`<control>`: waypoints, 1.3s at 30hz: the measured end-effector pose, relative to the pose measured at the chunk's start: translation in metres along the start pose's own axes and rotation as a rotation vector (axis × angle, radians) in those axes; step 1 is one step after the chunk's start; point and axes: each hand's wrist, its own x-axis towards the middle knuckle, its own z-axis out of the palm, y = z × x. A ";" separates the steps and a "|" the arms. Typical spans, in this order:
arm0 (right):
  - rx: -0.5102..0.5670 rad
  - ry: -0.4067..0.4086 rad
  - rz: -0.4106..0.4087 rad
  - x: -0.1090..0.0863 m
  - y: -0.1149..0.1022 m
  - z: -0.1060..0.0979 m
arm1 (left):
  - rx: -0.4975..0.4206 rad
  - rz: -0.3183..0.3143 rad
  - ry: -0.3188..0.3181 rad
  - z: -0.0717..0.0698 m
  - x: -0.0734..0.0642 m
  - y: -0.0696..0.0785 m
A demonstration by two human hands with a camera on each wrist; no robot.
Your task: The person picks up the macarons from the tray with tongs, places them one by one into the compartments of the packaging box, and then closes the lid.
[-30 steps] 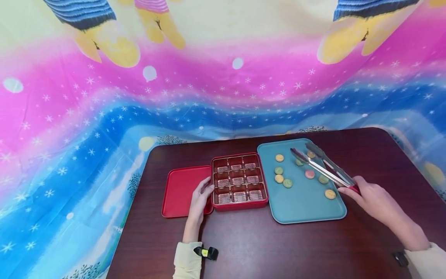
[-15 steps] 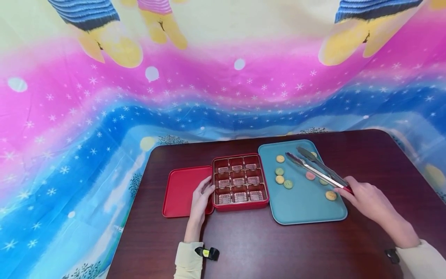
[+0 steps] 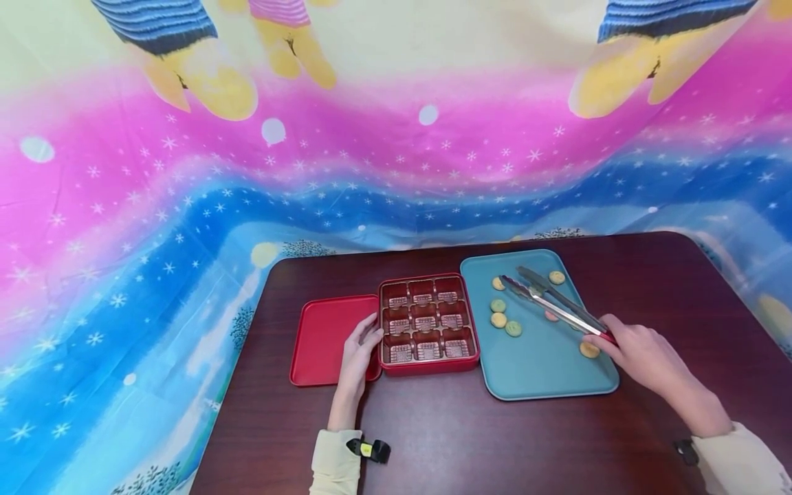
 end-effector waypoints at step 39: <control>0.032 -0.054 0.019 0.006 -0.008 0.015 | -0.024 0.005 -0.010 0.000 0.001 0.000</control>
